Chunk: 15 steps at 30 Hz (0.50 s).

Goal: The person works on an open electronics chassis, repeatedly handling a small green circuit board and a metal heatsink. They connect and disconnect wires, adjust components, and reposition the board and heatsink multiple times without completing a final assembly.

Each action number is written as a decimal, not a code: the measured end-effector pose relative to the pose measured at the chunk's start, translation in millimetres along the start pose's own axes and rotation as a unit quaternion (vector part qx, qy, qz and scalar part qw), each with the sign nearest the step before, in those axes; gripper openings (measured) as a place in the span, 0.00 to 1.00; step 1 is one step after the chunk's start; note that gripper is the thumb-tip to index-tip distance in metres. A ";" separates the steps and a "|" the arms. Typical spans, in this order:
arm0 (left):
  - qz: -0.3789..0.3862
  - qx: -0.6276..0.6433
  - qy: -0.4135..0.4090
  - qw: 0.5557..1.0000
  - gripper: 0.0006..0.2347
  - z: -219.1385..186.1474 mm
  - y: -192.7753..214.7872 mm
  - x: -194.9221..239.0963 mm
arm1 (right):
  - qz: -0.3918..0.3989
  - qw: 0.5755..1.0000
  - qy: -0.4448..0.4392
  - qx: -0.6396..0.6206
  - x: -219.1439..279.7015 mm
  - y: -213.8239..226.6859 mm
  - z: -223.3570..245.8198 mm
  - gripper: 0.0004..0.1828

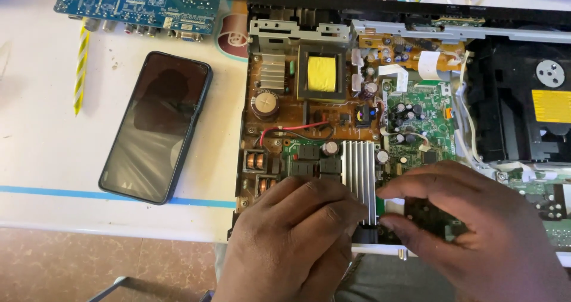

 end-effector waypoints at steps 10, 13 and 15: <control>0.010 -0.010 -0.033 0.999 0.08 4.4 -2.4 0.1 | -0.035 0.998 0.054 0.011 4.7 2.3 5.3 0.07; 0.013 -0.007 -0.027 1.000 0.08 4.9 -3.5 0.9 | -0.024 0.997 0.078 -0.010 1.8 2.9 6.1 0.09; 0.011 -0.015 -0.039 0.999 0.08 5.3 -3.3 0.8 | -0.023 0.998 0.060 -0.014 3.5 3.1 6.5 0.09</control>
Point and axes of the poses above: each hand's wrist, its own x-axis away from the middle knuckle, its own y-axis out of the back of the hand, z = x × y, the point moved 5 cm from there along -x, towards the middle knuckle, and after that the axes turned 14 degrees about z, right-handed, at the moved point
